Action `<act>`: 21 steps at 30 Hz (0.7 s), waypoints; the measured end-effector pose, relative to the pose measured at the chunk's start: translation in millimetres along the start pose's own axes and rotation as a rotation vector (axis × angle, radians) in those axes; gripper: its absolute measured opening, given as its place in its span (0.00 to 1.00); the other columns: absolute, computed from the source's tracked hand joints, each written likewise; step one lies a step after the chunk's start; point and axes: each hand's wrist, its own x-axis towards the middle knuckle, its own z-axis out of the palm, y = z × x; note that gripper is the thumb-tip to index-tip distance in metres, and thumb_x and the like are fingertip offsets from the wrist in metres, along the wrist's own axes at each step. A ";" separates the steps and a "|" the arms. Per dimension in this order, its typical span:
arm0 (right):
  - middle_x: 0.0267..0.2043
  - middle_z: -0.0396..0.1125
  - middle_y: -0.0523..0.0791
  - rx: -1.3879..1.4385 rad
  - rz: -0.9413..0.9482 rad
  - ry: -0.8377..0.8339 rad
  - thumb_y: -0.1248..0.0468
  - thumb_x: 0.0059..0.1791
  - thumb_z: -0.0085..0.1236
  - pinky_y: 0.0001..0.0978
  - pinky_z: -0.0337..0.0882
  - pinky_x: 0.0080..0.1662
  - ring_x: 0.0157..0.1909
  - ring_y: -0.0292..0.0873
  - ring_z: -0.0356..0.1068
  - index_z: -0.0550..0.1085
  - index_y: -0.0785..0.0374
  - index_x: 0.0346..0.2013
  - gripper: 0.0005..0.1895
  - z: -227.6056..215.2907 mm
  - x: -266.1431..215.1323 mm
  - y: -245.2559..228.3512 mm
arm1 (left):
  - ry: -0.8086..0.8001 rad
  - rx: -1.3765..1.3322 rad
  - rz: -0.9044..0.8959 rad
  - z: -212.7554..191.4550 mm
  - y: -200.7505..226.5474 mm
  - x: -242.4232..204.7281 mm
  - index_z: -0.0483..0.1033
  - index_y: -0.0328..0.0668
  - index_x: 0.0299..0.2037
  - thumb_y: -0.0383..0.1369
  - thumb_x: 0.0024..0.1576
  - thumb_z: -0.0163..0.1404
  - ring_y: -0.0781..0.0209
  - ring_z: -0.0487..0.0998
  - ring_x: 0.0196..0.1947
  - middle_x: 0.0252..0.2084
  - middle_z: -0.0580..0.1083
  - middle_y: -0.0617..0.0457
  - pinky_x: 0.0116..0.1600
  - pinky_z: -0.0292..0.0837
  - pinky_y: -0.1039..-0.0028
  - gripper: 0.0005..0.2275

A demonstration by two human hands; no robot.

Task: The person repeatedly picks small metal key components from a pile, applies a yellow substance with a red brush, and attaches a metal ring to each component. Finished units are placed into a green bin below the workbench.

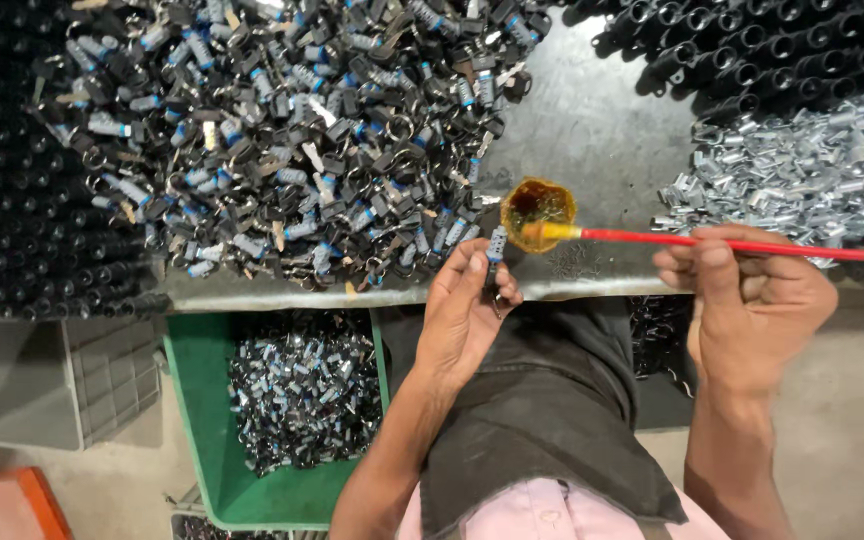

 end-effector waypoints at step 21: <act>0.34 0.70 0.44 -0.877 -0.021 -0.678 0.58 0.47 0.65 0.38 0.72 0.34 0.31 0.45 0.71 0.80 0.52 0.51 0.18 35.6 -14.9 21.3 | -0.310 1.660 0.115 -34.1 128.9 -95.8 0.81 0.43 0.46 0.36 0.56 0.56 0.51 0.79 0.47 0.44 0.80 0.50 0.54 0.72 0.60 0.11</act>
